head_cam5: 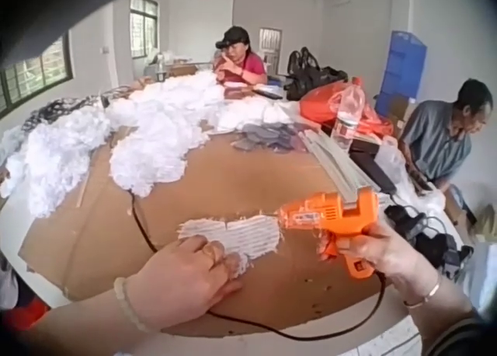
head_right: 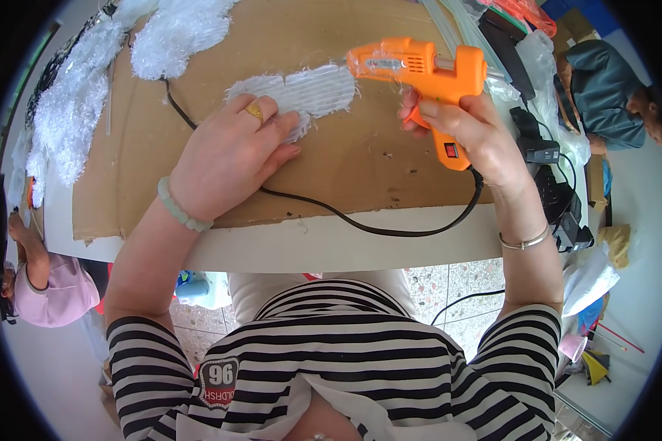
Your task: Using a hot glue gun to attach fiberfill stuffing to a cardboard base to create decorative toy wings.
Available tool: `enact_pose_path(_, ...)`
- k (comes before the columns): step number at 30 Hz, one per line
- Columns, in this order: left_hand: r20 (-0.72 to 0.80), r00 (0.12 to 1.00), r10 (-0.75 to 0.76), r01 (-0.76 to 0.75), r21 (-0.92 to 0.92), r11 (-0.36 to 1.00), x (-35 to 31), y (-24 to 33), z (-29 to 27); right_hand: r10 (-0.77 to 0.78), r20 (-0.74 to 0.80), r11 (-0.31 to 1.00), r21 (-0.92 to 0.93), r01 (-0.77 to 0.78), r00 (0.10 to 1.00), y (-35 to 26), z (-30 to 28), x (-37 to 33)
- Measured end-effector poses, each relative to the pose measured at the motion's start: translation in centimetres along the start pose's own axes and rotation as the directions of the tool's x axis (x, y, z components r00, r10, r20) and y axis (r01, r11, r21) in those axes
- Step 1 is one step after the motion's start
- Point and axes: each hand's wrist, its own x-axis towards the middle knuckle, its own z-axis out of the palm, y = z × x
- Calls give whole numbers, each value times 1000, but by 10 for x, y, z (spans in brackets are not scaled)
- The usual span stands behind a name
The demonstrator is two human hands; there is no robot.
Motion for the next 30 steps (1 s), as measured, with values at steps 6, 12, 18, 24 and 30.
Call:
enact_pose_path(6, 108, 993, -52, 61, -81, 995, 1, -5, -5, -77, -111, 995, -72, 70, 991, 11, 8, 3)
enact_pose_path(12, 96, 995, -34, 40, -68, 997, -3, -7, -8, -12, -94, 987, -158, -3, 996, 18, 7, 10)
enact_pose_path(18, 125, 991, -52, 56, -27, 998, -5, -3, -6, 21, -106, 974, -221, -44, 994, 20, 5, 12)
enact_pose_path(24, 120, 991, -54, 57, -22, 998, -5, -1, -5, 39, -132, 959, -273, -74, 991, 22, 6, 12)
enact_pose_path(30, 121, 991, -53, 56, -24, 998, -7, -2, -6, 58, -101, 937, -338, -89, 993, 20, 8, 12)
